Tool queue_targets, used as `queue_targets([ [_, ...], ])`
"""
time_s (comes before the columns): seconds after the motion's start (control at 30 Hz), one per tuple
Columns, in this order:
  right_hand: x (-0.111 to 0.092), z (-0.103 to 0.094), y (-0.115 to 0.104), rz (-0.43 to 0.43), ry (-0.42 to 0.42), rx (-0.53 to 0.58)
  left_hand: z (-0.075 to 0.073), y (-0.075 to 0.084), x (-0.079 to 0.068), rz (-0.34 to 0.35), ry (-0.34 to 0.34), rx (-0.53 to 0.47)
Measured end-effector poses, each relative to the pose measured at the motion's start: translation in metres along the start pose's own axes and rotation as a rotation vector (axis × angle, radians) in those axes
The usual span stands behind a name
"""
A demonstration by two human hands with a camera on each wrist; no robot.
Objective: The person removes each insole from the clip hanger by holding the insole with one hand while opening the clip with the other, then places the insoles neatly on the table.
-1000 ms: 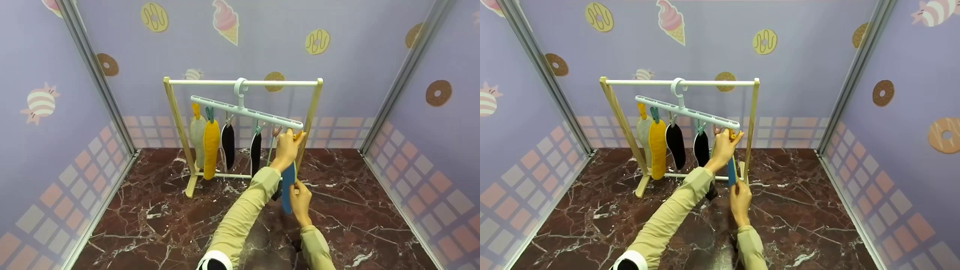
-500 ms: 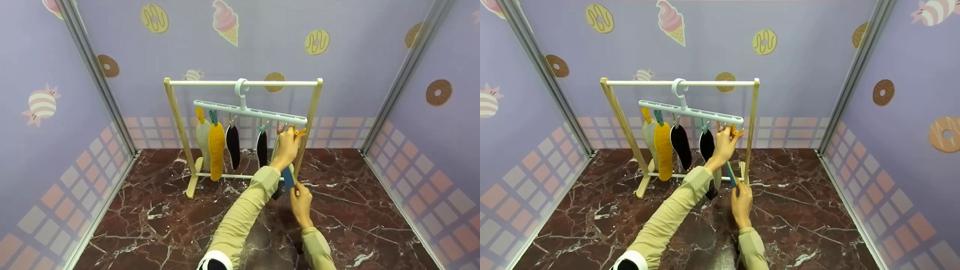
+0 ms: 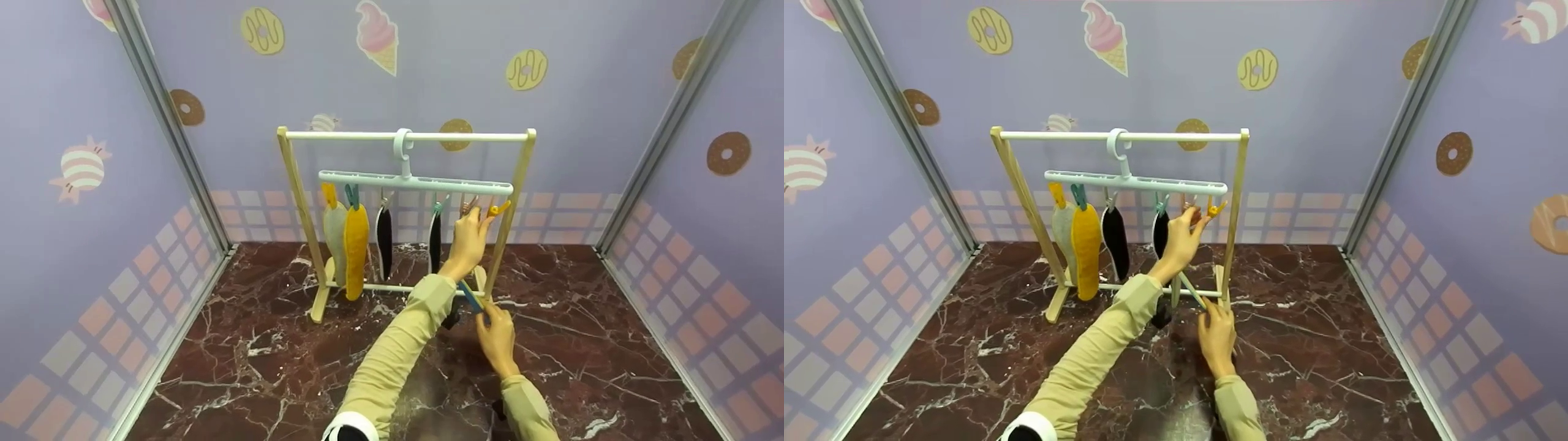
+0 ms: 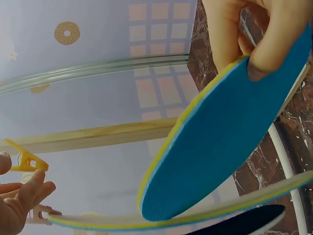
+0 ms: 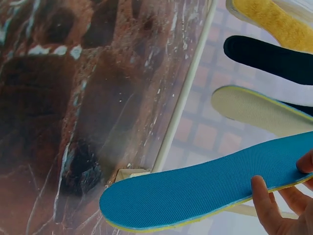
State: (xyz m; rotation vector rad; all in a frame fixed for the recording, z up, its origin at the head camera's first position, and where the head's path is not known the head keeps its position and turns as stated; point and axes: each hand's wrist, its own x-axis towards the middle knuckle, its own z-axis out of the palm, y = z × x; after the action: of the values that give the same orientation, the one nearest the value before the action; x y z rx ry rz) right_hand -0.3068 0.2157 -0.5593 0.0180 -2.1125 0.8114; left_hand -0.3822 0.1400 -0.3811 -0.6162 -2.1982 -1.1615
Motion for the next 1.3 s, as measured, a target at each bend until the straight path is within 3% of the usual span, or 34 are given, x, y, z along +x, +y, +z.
queue_targets([
  [0.73, -0.002, 0.004, 0.0, -0.059, -0.07, -0.031, -0.018, -0.021, -0.009, -0.073, 0.019, 0.049],
  [1.0, -0.003, 0.007, -0.004, -0.116, -0.101, -0.044, -0.022, -0.028, -0.015, -0.05, 0.087, 0.044],
  [1.3, -0.007, 0.01, -0.005, -0.145, -0.165, -0.066, -0.026, -0.041, -0.018, -0.065, 0.11, 0.011],
])
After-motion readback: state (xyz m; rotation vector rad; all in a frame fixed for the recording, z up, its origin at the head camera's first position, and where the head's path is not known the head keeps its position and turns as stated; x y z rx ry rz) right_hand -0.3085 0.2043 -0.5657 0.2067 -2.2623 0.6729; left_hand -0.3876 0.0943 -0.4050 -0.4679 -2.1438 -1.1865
